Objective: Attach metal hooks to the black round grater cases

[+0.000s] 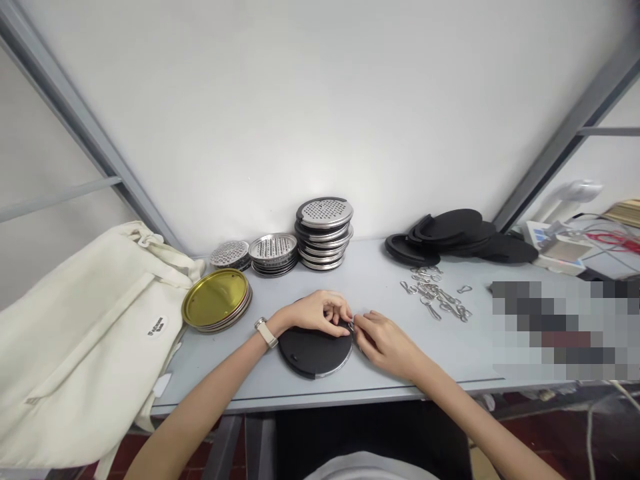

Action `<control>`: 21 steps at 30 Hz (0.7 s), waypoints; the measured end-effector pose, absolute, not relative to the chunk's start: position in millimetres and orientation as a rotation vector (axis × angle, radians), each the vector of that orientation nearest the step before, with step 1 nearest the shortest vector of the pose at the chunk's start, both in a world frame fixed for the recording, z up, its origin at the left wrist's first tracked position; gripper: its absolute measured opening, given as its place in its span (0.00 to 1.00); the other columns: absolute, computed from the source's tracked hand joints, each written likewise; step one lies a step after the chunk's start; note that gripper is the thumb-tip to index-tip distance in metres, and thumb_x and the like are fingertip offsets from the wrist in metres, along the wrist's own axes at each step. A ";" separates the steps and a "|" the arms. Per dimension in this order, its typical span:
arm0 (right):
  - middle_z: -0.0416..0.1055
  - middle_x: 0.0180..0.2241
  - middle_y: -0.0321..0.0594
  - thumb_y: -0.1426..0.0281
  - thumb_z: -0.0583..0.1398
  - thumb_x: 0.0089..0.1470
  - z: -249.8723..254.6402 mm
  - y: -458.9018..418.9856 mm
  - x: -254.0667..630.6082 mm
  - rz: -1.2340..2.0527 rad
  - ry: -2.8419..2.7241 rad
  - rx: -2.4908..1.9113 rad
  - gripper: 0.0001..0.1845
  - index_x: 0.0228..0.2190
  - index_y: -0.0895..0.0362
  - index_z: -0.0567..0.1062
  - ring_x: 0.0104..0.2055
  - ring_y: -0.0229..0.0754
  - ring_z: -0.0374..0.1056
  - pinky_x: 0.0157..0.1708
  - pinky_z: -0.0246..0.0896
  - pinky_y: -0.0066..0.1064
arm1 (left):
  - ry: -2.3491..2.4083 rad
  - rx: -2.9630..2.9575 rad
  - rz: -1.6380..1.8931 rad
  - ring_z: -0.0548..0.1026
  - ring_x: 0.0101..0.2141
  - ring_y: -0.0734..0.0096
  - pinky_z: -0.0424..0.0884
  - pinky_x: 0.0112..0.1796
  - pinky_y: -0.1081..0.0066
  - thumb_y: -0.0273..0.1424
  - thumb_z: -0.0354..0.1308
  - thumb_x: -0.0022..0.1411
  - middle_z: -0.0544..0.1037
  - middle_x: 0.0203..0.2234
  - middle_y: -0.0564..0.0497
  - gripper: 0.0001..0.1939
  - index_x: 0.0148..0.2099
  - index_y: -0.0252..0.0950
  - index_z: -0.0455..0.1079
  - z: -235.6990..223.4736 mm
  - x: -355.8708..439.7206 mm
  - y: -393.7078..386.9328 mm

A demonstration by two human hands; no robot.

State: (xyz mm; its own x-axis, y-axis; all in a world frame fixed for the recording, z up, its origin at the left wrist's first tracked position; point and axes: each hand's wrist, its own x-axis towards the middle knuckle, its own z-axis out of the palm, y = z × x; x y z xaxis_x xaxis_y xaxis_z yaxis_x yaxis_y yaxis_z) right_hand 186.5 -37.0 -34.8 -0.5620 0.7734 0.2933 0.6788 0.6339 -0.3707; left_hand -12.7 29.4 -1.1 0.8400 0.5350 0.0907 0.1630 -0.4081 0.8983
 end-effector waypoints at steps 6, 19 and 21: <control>0.61 0.25 0.36 0.72 0.48 0.61 -33.5 -37.9 184.3 0.262 -2.423 -1.119 0.09 0.29 0.56 0.62 0.29 0.41 0.59 0.33 0.55 0.32 | 0.535 2.039 0.429 0.66 0.27 0.80 0.65 0.30 0.77 0.28 0.64 0.49 0.71 0.31 0.51 0.08 0.34 0.31 0.71 4.2 -12.4 27.5; 0.63 0.26 0.40 0.73 0.47 0.62 -41.0 -34.9 178.3 -0.047 -2.355 -1.171 0.09 0.36 0.59 0.66 0.30 0.44 0.60 0.32 0.57 0.34 | 0.635 2.019 0.389 0.66 0.25 0.79 0.62 0.26 0.78 0.32 0.66 0.48 0.67 0.22 0.58 0.19 0.41 0.34 0.65 3.3 -12.6 27.0; 0.64 0.27 0.41 0.74 0.46 0.63 -41.1 -36.7 176.8 -0.131 -2.388 -1.128 0.11 0.38 0.61 0.66 0.30 0.44 0.60 0.32 0.58 0.34 | 0.630 2.017 0.397 0.66 0.25 0.79 0.63 0.27 0.77 0.32 0.65 0.49 0.67 0.23 0.57 0.17 0.39 0.34 0.64 3.4 -12.1 26.3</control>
State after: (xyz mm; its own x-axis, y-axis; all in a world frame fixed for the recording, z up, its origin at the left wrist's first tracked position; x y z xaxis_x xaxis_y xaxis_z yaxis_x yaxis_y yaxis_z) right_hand 176.8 -36.7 -41.1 -0.5371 0.7000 0.4706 0.7474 0.6536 -0.1191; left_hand -12.1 26.3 3.4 0.8141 0.5802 0.0230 0.2711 -0.4148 0.8686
